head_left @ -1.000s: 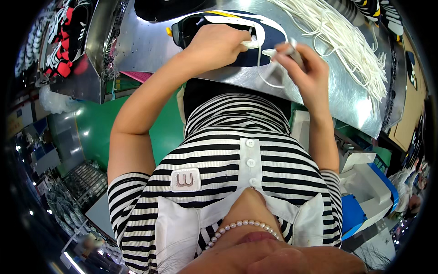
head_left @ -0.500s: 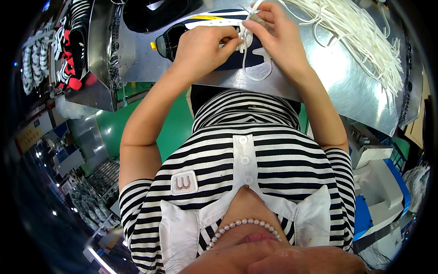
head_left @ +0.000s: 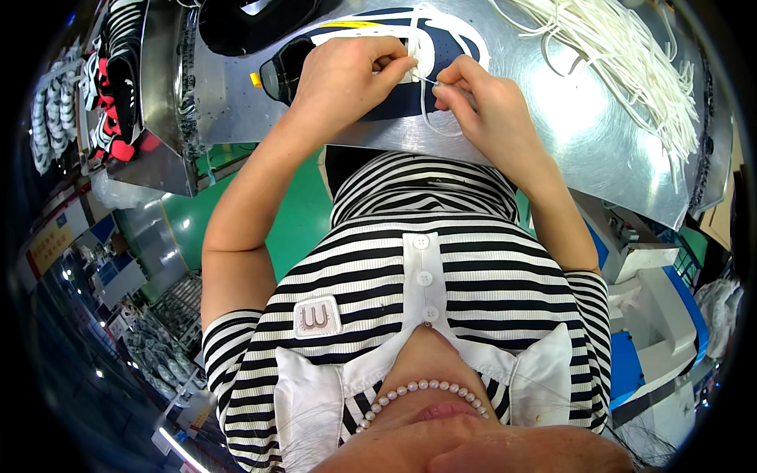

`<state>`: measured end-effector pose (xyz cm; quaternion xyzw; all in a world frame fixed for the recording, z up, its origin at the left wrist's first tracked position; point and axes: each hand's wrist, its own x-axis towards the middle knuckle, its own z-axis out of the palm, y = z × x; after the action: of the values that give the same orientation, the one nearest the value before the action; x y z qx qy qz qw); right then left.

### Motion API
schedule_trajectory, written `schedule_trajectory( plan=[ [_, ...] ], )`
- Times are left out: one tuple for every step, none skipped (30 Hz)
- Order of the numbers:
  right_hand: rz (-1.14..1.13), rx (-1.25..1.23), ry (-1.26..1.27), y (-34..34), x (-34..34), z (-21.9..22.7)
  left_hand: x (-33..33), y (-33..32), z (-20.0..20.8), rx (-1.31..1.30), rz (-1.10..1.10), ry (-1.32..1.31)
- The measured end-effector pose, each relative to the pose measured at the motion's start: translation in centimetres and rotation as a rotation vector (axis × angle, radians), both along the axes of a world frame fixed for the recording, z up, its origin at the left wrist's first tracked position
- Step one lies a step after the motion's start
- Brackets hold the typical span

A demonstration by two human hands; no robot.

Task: The person laces shoelaces through the eyelets of shoe uppers by hand, pulling the laces tight after each pass. They pick up individual shoe uppers from a stack, thread the lace through the holes, and then place the partially finished items onto another stack on the workbench.

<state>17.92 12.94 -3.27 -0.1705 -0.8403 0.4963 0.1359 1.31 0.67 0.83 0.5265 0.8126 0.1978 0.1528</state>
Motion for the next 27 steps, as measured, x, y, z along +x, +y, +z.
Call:
schedule_trajectory(
  plan=[
    [0.000,0.002,-0.002,0.1,0.0,0.2,-0.1,0.0,0.1,-0.005,0.004,-0.018],
    [0.017,0.026,-0.018,0.1,-0.1,0.5,-0.1,0.1,0.2,-0.011,0.007,-0.036],
    [0.034,0.049,-0.034,0.2,-0.1,0.7,-0.2,0.0,0.2,-0.009,0.006,-0.038],
    [0.033,0.051,-0.035,0.2,-0.2,0.7,-0.3,0.0,0.1,-0.011,-0.014,-0.044],
    [0.043,0.052,-0.043,0.3,-0.3,0.8,-0.4,0.0,0.1,-0.013,-0.034,-0.050],
    [0.053,0.051,-0.051,0.3,-0.4,0.8,-0.4,0.1,0.0,-0.011,-0.034,-0.051],
    [0.050,0.052,-0.053,0.3,-0.5,0.6,-0.5,0.1,-0.3,0.001,-0.033,-0.020],
    [0.030,0.037,-0.028,0.2,-0.5,0.3,-0.5,0.2,-0.4,0.012,-0.031,0.011],
    [0.010,0.022,-0.003,0.2,-0.6,0.2,-0.5,0.2,-0.3,0.013,-0.033,0.008],
    [0.011,0.022,-0.005,0.2,-0.5,0.2,-0.5,0.2,-0.1,-0.028,-0.028,0.000],
    [0.019,-0.009,-0.014,0.2,-0.3,0.4,-0.5,0.3,0.1,-0.069,-0.022,-0.009],
    [0.026,-0.039,-0.023,0.2,-0.3,0.5,-0.6,0.3,0.1,-0.069,-0.021,-0.011],
    [0.028,-0.039,-0.026,0.2,-0.3,0.6,-0.6,0.3,0.1,-0.076,-0.023,0.001],
    [0.036,-0.052,-0.030,0.3,-0.3,0.7,-0.5,0.2,0.1,-0.082,-0.026,0.012],
    [0.044,-0.066,-0.033,0.3,-0.2,0.8,-0.5,0.2,0.1,-0.082,-0.024,0.010],
    [0.042,-0.065,-0.035,0.2,-0.2,0.7,-0.5,0.2,0.3,-0.091,-0.027,-0.005],
    [0.020,-0.003,-0.022,0.1,-0.3,0.4,-0.5,0.2,0.4,-0.099,-0.030,-0.020],
    [-0.002,0.058,-0.008,-0.1,-0.4,0.2,-0.5,0.0,0.4,-0.099,-0.032,-0.022],
    [-0.006,0.059,-0.008,-0.4,-0.6,-0.1,-0.5,-0.3,0.3,-0.025,-0.071,-0.122],
    [-0.024,0.129,0.002,-0.7,-0.8,-0.3,-0.5,-0.5,0.2,0.048,-0.110,-0.221],
    [-0.042,0.199,0.013,-1.0,-1.1,-0.4,-0.5,-0.6,-0.1,0.048,-0.114,-0.222],
    [-0.041,0.199,0.012,-1.3,-1.4,-0.5,-0.5,-0.8,-0.4,0.055,-0.115,-0.224],
    [-0.058,0.250,0.007,-1.7,-1.9,-0.5,-0.5,-0.9,-0.5,0.061,-0.116,-0.226],
    [-0.074,0.301,0.002,-2.1,-2.4,-0.5,-0.4,-0.9,-0.4,0.062,-0.114,-0.227],
    [-0.070,0.309,-0.051,-2.5,-3.1,-0.8,-0.1,-0.9,-0.1,0.050,-0.122,-0.179],
    [-0.067,0.310,-0.058,-2.9,-3.5,-0.6,0.2,-1.1,0.0,0.038,-0.129,-0.132],
    [-0.057,0.346,-0.117,-3.2,-3.8,-0.2,0.0,-1.3,-0.6,0.117,-0.114,-0.156]
  ],
)
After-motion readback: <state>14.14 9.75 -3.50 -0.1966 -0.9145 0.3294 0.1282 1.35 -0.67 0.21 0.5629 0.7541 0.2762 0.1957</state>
